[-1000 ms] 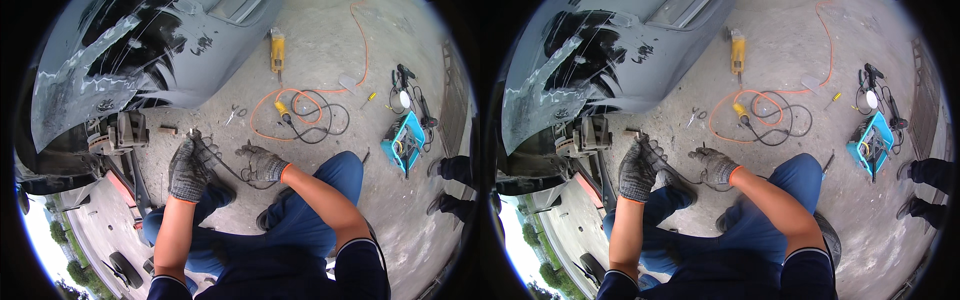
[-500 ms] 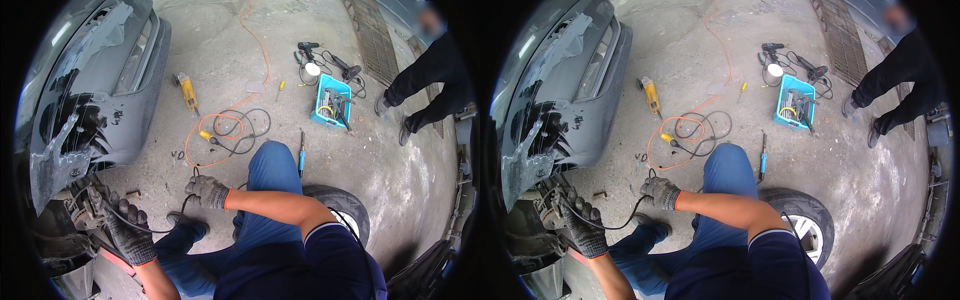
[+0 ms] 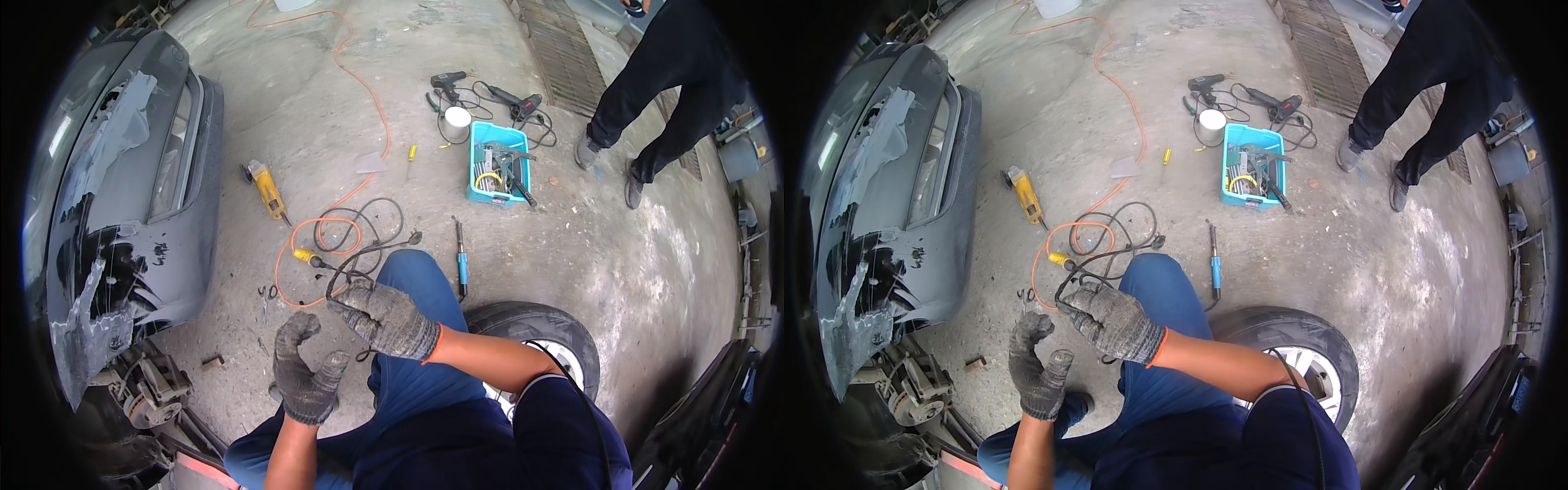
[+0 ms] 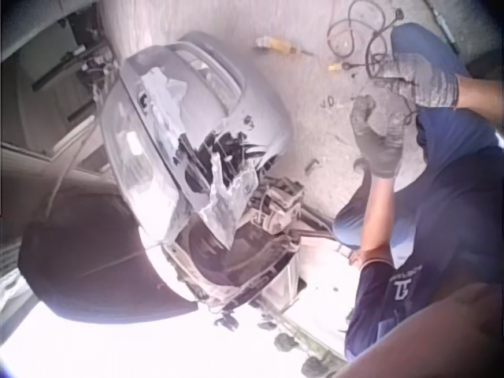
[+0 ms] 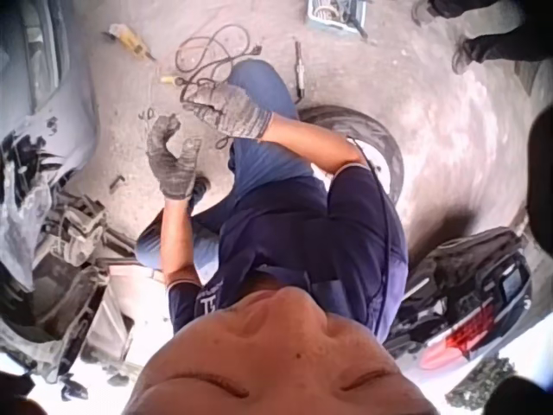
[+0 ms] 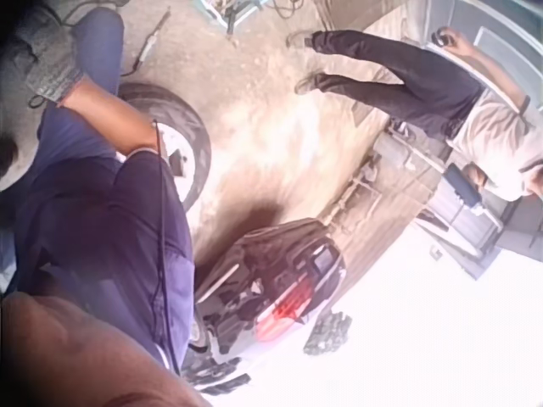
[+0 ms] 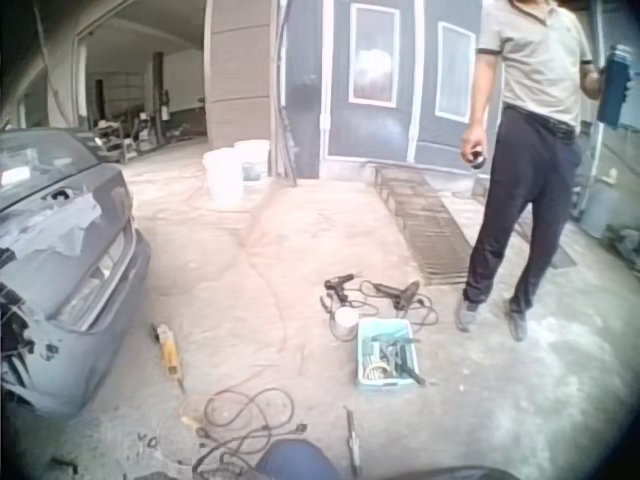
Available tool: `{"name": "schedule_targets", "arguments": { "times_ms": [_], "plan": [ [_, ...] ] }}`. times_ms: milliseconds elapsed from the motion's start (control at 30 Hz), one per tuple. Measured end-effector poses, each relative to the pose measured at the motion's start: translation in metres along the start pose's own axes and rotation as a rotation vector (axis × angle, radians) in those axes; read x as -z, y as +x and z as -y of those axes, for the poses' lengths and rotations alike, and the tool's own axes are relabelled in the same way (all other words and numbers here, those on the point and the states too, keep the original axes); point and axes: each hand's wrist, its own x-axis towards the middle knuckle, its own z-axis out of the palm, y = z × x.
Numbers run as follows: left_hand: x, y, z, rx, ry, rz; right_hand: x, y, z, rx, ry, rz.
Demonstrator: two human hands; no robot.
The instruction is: The person uses a heat gun to apply heat to a damaged section of a car bumper while kneeling on the ground. They repeatedly press and smooth the heated plastic with gloved hands to reshape the area. The person occasionally pauses to inspect the surface before continuing the heating and smoothing process.
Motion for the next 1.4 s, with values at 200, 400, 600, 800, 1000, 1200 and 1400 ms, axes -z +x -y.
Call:
{"name": "schedule_targets", "arguments": {
  "times_ms": [200,400,600,800,1000,1200,1400],
  "plan": [
    [-0.001,0.043,-0.036,-0.335,0.201,0.411,0.015,-0.028,0.004,0.379,0.186,0.212],
    [-0.017,0.038,-0.015,0.498,-0.626,0.634,0.032,-0.012,0.000,0.408,0.305,0.313],
    [0.007,0.011,0.034,0.464,-0.415,0.253,0.077,0.003,-0.151,-0.428,0.543,-0.556],
    [0.043,-0.014,0.007,0.553,-0.203,0.065,0.135,-0.134,-0.388,-1.515,-0.455,-0.738],
    [0.058,-0.038,-0.003,0.671,-0.220,-0.132,0.061,-0.167,-0.357,-1.513,-0.503,0.084],
    [0.062,-0.033,0.000,0.580,-0.005,-0.251,0.044,-0.144,-0.365,-1.616,-0.425,0.065],
    [0.062,-0.017,0.001,0.554,-0.276,-0.321,0.031,-0.134,-0.378,-1.517,-0.516,0.061]
  ]
}}
